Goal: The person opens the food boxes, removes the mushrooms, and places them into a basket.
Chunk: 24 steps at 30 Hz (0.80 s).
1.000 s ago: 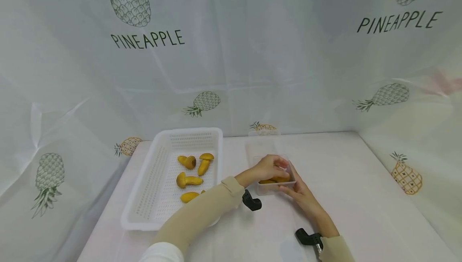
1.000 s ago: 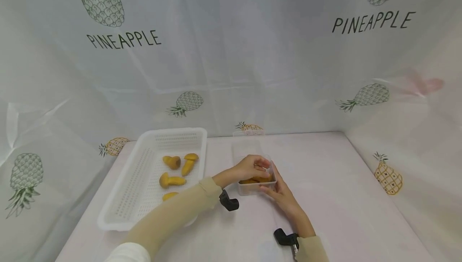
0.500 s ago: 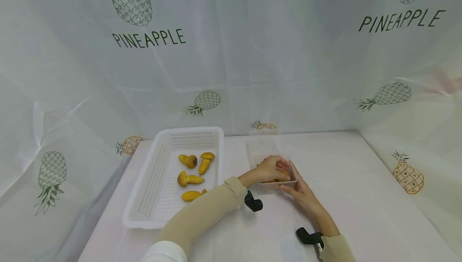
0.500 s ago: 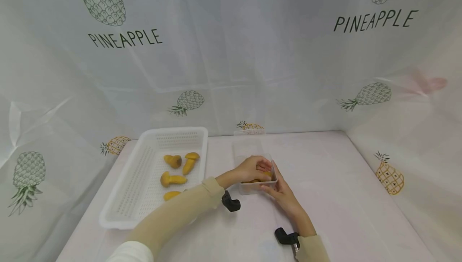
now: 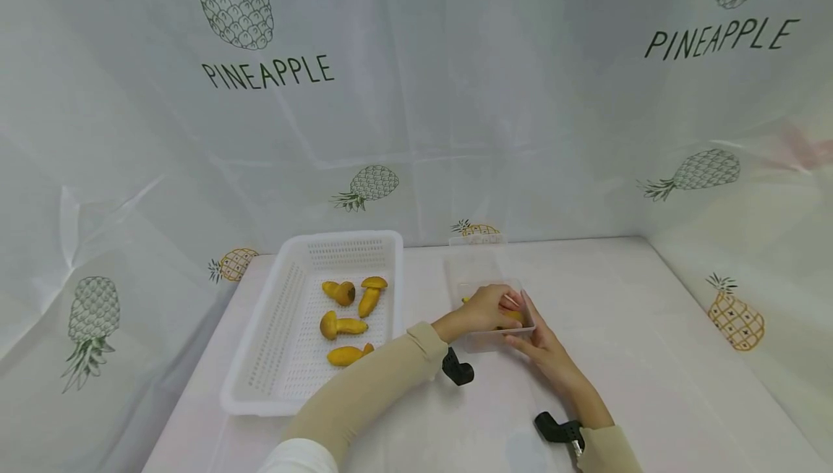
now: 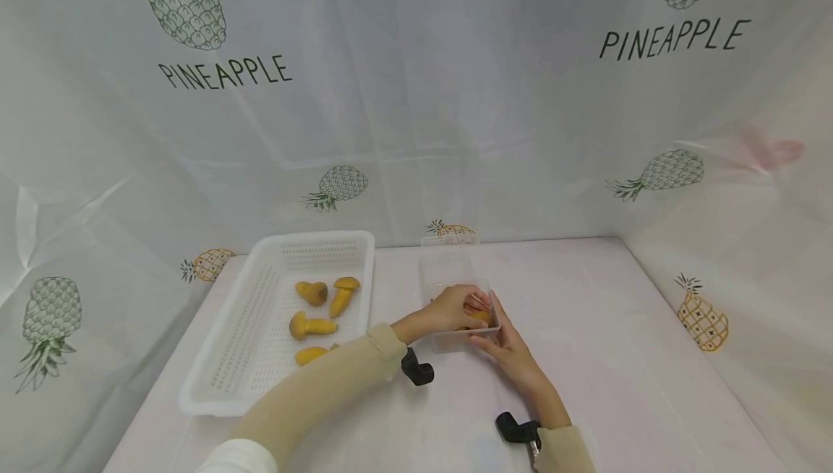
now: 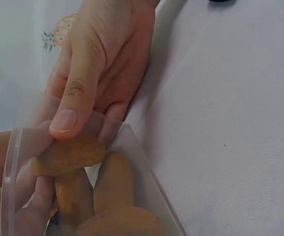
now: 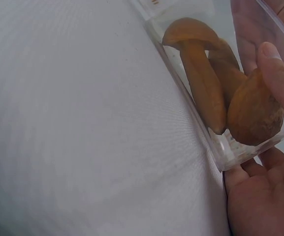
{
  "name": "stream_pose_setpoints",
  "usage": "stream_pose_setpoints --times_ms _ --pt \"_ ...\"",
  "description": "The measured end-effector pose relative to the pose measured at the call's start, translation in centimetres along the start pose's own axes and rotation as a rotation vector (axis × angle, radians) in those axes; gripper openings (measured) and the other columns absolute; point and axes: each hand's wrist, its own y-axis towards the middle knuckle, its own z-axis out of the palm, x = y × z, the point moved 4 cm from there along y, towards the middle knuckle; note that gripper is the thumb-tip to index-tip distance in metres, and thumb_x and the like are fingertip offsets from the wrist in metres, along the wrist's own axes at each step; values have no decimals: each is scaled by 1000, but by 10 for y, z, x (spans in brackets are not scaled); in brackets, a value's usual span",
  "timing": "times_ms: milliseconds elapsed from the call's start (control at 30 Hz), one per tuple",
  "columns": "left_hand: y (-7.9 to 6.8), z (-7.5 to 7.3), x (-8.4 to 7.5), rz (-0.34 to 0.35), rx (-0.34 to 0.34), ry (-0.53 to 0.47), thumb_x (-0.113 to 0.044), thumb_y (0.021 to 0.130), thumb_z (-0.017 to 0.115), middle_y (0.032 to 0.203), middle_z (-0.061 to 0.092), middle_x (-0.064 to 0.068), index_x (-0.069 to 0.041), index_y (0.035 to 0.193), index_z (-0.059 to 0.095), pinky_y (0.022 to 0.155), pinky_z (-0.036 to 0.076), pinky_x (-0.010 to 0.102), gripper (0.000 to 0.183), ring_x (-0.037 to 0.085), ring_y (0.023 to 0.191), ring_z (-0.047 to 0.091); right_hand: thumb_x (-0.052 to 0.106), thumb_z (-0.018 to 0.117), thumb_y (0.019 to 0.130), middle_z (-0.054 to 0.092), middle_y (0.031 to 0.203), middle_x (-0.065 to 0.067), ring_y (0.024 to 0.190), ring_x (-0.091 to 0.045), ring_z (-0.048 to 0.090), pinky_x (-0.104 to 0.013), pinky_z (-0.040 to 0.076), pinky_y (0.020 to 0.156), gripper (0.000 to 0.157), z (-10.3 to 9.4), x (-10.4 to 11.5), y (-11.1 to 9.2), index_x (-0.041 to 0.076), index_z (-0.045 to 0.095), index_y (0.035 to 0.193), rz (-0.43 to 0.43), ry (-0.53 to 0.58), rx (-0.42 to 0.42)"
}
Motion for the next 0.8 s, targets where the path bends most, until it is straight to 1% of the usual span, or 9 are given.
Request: stream_pose_setpoints --times_ms 33,133,200,367,433,533,800 --pt "0 0 0 1 -1 7 -6 84 81 109 72 7 -3 112 66 79 51 13 32 8 96 68 2 62 98 2 165 -18 145 -43 10 -15 42 100 92 0 0 0 25 0 162 -9 6 4" --pt "0 -1 -2 10 1 25 -8 84 81 109 71 4 -3 111 68 81 50 12 30 7 97 66 0 61 98 6 165 -19 147 -44 2 -14 39 101 92 0 -1 0 24 0 162 -20 6 7" --pt "0 -2 -2 16 -3 27 -9 84 81 108 71 3 -3 110 70 83 49 13 29 5 97 66 2 61 98 1 165 -17 147 -43 -1 -12 37 101 91 0 -1 0 25 0 162 -12 -3 5" --pt "1 -5 -3 31 -16 13 -9 85 80 107 73 3 -2 110 73 85 49 13 27 4 96 66 5 61 99 -9 166 -11 148 -40 -8 -6 28 102 90 -1 -1 0 28 1 162 16 -31 -2" --pt "1 -5 -3 33 -19 10 -9 85 80 107 74 3 -2 110 73 85 49 12 27 4 96 66 5 61 99 -9 166 -11 148 -39 -9 -4 25 101 90 -1 -1 -1 29 1 162 24 -34 -4" --pt "2 -7 -3 29 -25 3 -9 85 80 107 74 4 -2 110 74 85 50 13 27 5 97 67 5 62 99 -10 165 -11 148 -38 -10 -4 26 101 90 -1 0 0 29 1 161 36 -30 -6" --pt "-2 -15 -10 27 -41 46 -16 88 78 107 74 0 -5 110 75 87 49 13 25 4 99 66 7 62 99 -11 165 -10 148 -38 -11 -4 27 99 91 -1 0 0 31 1 161 49 -44 -12"
